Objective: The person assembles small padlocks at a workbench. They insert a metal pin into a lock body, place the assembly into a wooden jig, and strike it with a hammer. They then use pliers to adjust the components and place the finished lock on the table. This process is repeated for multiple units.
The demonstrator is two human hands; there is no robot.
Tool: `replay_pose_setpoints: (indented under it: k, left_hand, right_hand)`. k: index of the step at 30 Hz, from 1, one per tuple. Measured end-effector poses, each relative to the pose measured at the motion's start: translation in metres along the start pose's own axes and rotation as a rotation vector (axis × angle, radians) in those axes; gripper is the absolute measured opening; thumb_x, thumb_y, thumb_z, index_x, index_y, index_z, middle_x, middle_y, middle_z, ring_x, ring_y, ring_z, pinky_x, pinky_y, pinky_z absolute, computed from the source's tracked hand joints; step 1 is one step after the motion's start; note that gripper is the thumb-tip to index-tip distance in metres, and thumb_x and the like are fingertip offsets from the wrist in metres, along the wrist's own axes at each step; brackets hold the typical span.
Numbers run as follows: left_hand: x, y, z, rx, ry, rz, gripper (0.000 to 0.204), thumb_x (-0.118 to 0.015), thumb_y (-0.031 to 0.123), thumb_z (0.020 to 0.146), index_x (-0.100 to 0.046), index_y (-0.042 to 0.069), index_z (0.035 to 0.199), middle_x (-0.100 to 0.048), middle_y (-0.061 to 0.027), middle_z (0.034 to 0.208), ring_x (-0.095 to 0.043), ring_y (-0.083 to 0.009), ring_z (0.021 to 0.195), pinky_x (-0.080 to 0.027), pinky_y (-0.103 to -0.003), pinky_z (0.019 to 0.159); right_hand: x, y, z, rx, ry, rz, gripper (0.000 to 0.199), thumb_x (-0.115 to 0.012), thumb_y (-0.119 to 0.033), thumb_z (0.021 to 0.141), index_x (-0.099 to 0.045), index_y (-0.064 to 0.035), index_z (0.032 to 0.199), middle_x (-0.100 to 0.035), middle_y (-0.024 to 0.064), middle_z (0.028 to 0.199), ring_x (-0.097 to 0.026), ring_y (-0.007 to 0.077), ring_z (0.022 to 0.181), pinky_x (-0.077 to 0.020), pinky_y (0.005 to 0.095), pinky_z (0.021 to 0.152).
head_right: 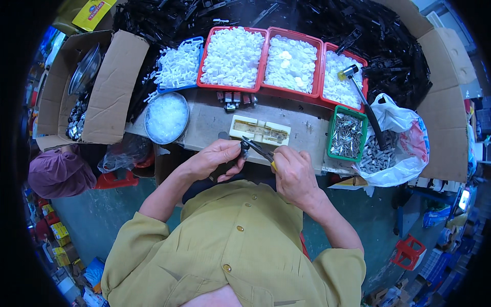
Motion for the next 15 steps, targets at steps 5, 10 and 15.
replay_pose_setpoints:
  k: [5, 10, 15]
  left_hand:
    - [0.022, -0.006, -0.034, 0.09, 0.151, 0.241, 0.041, -0.046, 0.043, 0.107, -0.057, 0.007, 0.091, -0.053, 0.0016, 0.067, -0.047, -0.0059, 0.049, -0.037, -0.022, 0.044]
    - [0.072, -0.02, -0.104, 0.126, 0.44, 1.189, 0.037, -0.062, 0.037, 0.098, -0.064, 0.0, 0.095, -0.062, -0.0087, 0.073, -0.063, -0.0228, 0.061, -0.05, -0.036, 0.057]
    - [0.074, -0.023, -0.124, 0.226, 0.618, 1.528, 0.03, -0.071, 0.026, 0.088, -0.069, 0.0, 0.102, -0.068, -0.0175, 0.093, -0.066, -0.0391, 0.093, -0.052, -0.047, 0.075]
  right_hand:
    - [0.0, 0.004, 0.006, 0.008, -0.012, 0.033, 0.022, -0.066, -0.002, 0.075, -0.059, -0.0012, 0.096, -0.059, 0.0134, 0.103, -0.059, 0.0309, 0.1, -0.0413, 0.0438, 0.085]
    - [-0.005, 0.048, 0.001, -0.246, -0.018, -0.161, 0.024, -0.063, -0.006, 0.078, -0.061, 0.0004, 0.101, -0.056, 0.0157, 0.105, -0.057, 0.0326, 0.105, -0.0417, 0.0461, 0.091]
    - [-0.015, 0.07, -0.006, -0.306, 0.01, -0.298, 0.029, -0.063, -0.006, 0.08, -0.059, 0.0012, 0.107, -0.055, 0.0162, 0.111, -0.055, 0.0326, 0.109, -0.0413, 0.0474, 0.092]
Point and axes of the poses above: each hand's wrist, its own z-axis towards the middle knuckle, its own x-axis out of the back of the hand, y = z × x, the point moved 5 cm from there along z, towards the middle knuckle
